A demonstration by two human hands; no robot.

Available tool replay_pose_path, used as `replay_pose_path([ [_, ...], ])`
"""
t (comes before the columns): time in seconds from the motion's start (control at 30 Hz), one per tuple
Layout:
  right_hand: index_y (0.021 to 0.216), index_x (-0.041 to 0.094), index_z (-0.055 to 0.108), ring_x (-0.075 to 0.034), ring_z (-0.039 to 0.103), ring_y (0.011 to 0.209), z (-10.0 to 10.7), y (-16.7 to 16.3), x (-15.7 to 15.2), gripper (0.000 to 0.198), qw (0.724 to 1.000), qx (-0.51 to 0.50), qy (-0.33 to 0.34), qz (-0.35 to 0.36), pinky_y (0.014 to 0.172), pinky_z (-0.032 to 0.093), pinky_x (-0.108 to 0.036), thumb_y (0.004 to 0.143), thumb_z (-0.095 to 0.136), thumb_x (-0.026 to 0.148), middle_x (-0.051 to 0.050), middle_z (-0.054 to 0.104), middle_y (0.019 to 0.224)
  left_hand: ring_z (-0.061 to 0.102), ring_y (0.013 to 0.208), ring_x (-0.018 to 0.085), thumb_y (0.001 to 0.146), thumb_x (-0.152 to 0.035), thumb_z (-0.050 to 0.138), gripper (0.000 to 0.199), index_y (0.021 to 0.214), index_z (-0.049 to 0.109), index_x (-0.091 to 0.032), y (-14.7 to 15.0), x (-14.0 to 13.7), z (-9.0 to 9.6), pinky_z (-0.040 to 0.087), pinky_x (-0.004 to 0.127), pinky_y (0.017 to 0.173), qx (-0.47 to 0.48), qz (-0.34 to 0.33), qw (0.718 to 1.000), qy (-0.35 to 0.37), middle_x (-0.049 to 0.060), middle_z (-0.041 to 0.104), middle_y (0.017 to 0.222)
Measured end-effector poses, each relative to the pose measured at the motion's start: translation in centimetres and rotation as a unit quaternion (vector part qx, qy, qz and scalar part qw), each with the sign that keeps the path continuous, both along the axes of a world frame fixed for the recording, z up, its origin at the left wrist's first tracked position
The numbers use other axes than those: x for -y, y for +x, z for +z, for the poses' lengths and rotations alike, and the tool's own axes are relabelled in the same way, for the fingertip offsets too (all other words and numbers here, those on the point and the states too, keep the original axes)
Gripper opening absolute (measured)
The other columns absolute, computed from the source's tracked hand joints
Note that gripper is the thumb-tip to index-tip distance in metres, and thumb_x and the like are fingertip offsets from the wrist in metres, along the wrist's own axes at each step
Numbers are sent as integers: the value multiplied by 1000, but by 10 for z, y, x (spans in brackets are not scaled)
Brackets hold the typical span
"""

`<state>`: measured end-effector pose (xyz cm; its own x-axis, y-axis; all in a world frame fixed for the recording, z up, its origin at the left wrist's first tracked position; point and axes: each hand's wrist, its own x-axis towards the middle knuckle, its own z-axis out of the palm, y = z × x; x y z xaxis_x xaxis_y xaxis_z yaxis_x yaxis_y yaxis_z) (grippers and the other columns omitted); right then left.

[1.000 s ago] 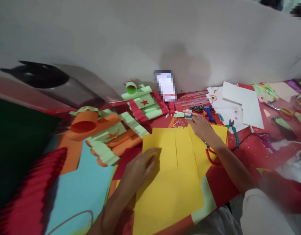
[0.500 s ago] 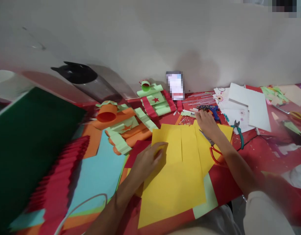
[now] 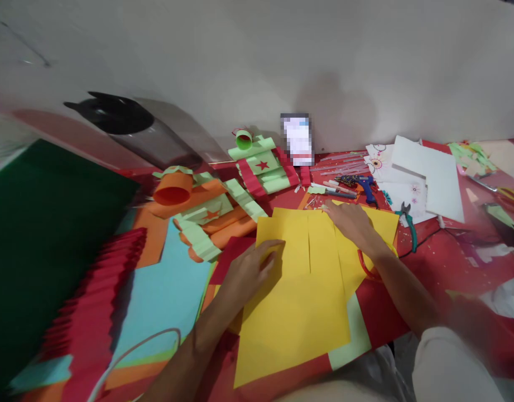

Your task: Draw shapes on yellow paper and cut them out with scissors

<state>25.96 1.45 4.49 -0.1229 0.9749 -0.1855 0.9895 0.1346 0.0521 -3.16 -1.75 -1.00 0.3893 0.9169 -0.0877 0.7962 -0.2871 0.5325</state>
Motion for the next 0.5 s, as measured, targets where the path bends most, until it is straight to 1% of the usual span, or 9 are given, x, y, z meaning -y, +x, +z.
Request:
replay_pose_path([
  [0.13,136,22,64,-31,78,87,-4,3,0,46,1000,0,29,-5,74,49,-34,115,32,47,-16,81,97,76,104,29,98,-22,49,40,131,71,-25,1,0,1,56,35,83,5,2,1000,6,9,81,116],
  [0.23,136,21,64,-32,78,88,-5,4,-1,48,999,1,41,-27,74,49,-35,115,31,48,-17,81,98,76,103,28,98,-21,49,40,131,70,-25,1,0,2,56,34,82,0,-3,1000,6,9,81,115],
  [0.33,138,22,63,-32,78,91,-2,5,-4,48,998,-1,35,-43,74,48,-34,115,30,50,-16,81,101,75,105,28,98,-20,48,41,132,70,-24,2,0,3,57,35,84,-3,-3,1000,0,9,81,115],
  [0.5,137,25,61,-33,79,93,-1,5,-8,46,999,-1,22,-39,76,49,-34,115,31,52,-14,81,100,75,107,29,97,-20,49,42,134,69,-24,2,-1,4,57,36,85,-3,0,1000,-10,9,80,117],
])
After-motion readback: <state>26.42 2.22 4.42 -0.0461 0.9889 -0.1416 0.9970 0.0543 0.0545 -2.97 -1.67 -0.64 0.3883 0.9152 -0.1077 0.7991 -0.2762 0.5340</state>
